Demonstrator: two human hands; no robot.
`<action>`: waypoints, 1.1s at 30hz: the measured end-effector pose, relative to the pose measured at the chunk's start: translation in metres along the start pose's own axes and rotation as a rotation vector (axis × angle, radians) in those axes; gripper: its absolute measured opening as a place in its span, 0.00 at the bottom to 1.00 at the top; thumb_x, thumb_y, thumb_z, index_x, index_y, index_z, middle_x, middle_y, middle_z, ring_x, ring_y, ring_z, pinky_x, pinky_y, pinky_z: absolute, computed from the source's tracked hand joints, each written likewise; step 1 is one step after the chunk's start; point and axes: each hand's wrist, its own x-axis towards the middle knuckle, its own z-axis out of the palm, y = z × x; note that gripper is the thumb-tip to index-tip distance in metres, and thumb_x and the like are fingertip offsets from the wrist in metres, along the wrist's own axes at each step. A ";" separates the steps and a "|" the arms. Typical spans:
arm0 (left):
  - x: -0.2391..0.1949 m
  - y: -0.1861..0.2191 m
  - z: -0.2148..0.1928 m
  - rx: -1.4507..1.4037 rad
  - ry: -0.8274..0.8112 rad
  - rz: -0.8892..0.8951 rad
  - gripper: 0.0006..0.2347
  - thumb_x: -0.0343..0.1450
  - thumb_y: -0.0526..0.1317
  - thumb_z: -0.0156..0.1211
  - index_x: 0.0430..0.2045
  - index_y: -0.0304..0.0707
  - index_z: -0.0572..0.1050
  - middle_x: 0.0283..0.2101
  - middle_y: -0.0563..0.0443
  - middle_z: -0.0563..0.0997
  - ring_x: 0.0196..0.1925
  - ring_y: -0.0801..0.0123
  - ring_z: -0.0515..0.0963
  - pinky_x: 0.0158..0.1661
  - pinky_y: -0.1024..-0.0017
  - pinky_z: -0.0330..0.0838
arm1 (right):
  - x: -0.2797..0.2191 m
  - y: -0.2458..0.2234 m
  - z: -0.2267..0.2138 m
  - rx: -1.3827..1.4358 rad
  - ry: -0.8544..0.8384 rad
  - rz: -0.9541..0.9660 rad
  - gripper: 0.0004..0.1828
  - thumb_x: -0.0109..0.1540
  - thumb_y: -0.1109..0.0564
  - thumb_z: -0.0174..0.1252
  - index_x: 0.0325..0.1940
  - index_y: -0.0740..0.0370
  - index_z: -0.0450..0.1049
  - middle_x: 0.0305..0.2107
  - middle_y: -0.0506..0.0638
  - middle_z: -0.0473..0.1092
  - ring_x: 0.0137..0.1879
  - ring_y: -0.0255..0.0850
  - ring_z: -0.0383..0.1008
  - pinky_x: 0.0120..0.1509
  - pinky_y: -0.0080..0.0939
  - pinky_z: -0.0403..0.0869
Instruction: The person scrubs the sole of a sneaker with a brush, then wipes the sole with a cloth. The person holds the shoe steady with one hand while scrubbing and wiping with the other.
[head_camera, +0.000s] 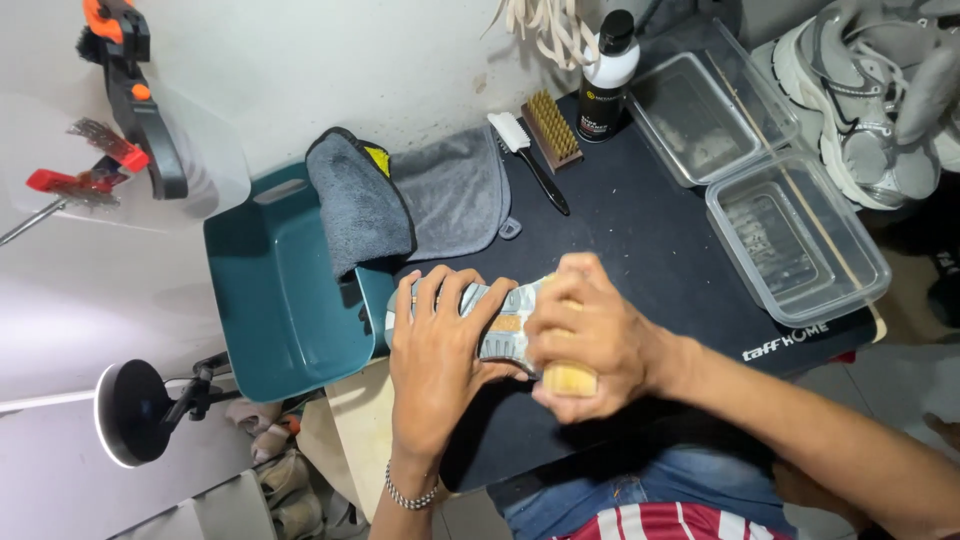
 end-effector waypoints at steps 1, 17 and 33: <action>-0.001 0.002 0.001 0.000 -0.004 -0.003 0.39 0.48 0.67 0.75 0.52 0.53 0.72 0.48 0.51 0.72 0.54 0.55 0.69 0.61 0.51 0.59 | -0.007 0.017 0.003 0.005 0.000 0.001 0.13 0.58 0.43 0.58 0.30 0.53 0.71 0.32 0.45 0.69 0.43 0.48 0.67 0.54 0.59 0.60; -0.069 0.029 0.009 0.044 -0.025 -0.419 0.37 0.60 0.59 0.68 0.65 0.51 0.66 0.54 0.51 0.72 0.54 0.52 0.70 0.52 0.49 0.62 | -0.001 0.059 -0.016 0.961 0.683 1.279 0.47 0.54 0.18 0.27 0.45 0.60 0.68 0.36 0.64 0.77 0.44 0.53 0.80 0.50 0.52 0.79; -0.076 0.037 0.021 0.001 0.137 -0.565 0.34 0.52 0.57 0.69 0.53 0.49 0.73 0.52 0.56 0.77 0.54 0.58 0.73 0.53 0.56 0.64 | -0.016 0.066 -0.026 0.477 0.563 1.395 0.15 0.73 0.48 0.45 0.46 0.63 0.68 0.27 0.57 0.69 0.29 0.46 0.79 0.17 0.40 0.71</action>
